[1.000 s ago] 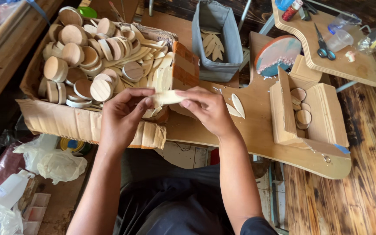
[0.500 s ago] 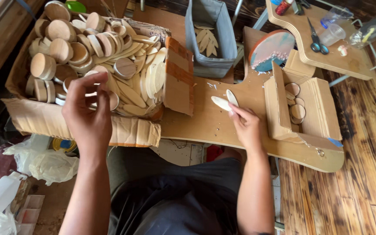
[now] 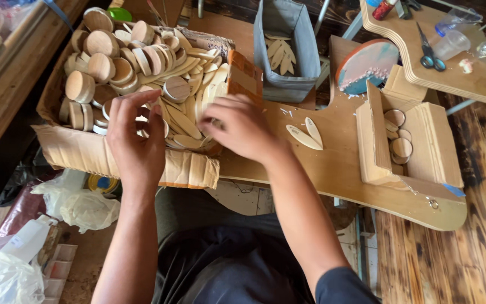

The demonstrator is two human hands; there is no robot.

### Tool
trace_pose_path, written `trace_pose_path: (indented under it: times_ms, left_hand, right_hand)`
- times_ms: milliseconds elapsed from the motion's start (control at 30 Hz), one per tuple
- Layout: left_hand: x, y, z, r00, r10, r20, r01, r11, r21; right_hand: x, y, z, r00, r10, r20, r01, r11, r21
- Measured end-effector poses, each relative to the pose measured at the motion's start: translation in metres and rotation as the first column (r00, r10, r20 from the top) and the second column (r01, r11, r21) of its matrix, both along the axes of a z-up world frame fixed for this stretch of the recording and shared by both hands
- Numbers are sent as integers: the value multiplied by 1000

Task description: The person picks up small wooden pieces from a cardboard box, inspects them, and places them into a gray fabric bin or onto the table. The person handles the pieces one at a time, turning them over and occasionally stacking them on the table before moving them to the bin.

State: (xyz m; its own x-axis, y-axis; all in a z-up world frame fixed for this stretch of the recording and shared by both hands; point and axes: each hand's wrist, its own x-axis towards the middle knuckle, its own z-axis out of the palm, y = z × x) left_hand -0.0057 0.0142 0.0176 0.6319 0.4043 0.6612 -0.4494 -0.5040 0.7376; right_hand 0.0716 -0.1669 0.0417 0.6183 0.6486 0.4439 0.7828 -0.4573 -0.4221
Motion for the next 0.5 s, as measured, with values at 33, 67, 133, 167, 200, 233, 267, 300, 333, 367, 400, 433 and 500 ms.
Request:
trace_pose_path:
  times_ms: [33,67,133,167,200,233,267,300,333,367,400,433,500]
  left_hand:
    - [-1,0,1,1000,0,-6,0,1000,-9]
    - [-3,1,3,1000,4,-7,-4,1000,-5]
    - [-5,2,6,999,15,-36,-16,1000,-12]
    - [-7,5,6,999,17,-36,-17,1000,-7]
    - [-7,6,7,998,25,-60,-26,1000,-4]
    - [-8,8,7,996,34,-83,-34,999,-1]
    - [-8,9,5,996,34,-86,-34,999,-5]
    - [-8,10,3,994,21,-104,-23,1000,-19]
    - [-6,10,2,993,7,-115,-11,999,-33]
    - [-7,6,7,994,6,-111,-10,999,-38]
    - [-9,2,11,981,-119,-153,100,987,-126]
    - [-11,-2,15,952,-246,-182,205,954,-217]
    - [-8,-14,5,924,-353,-145,284,890,-356]
  right_hand:
    - [3,19,13,984,-28,-176,-24,959,-284]
    - [15,27,1,984,-23,-178,-28,960,-279]
    - [41,44,-24,986,-59,-156,-39,828,-559]
    - [42,42,-29,986,-57,-157,-40,831,-555]
    - [44,39,-34,988,-52,-142,-40,815,-577]
    - [47,36,-38,991,-46,-128,-40,799,-599]
    - [38,31,-21,990,-46,-131,-42,797,-602]
    - [29,27,-4,963,-103,-247,-27,882,-470]
    - [22,22,14,922,-140,-361,14,944,-330]
    - [20,13,15,924,-142,-356,16,942,-334]
    - [16,4,15,916,26,-401,-52,997,-55]
    - [13,-5,14,896,199,-398,-113,967,230]
    - [10,-14,3,883,252,-395,-128,941,314]
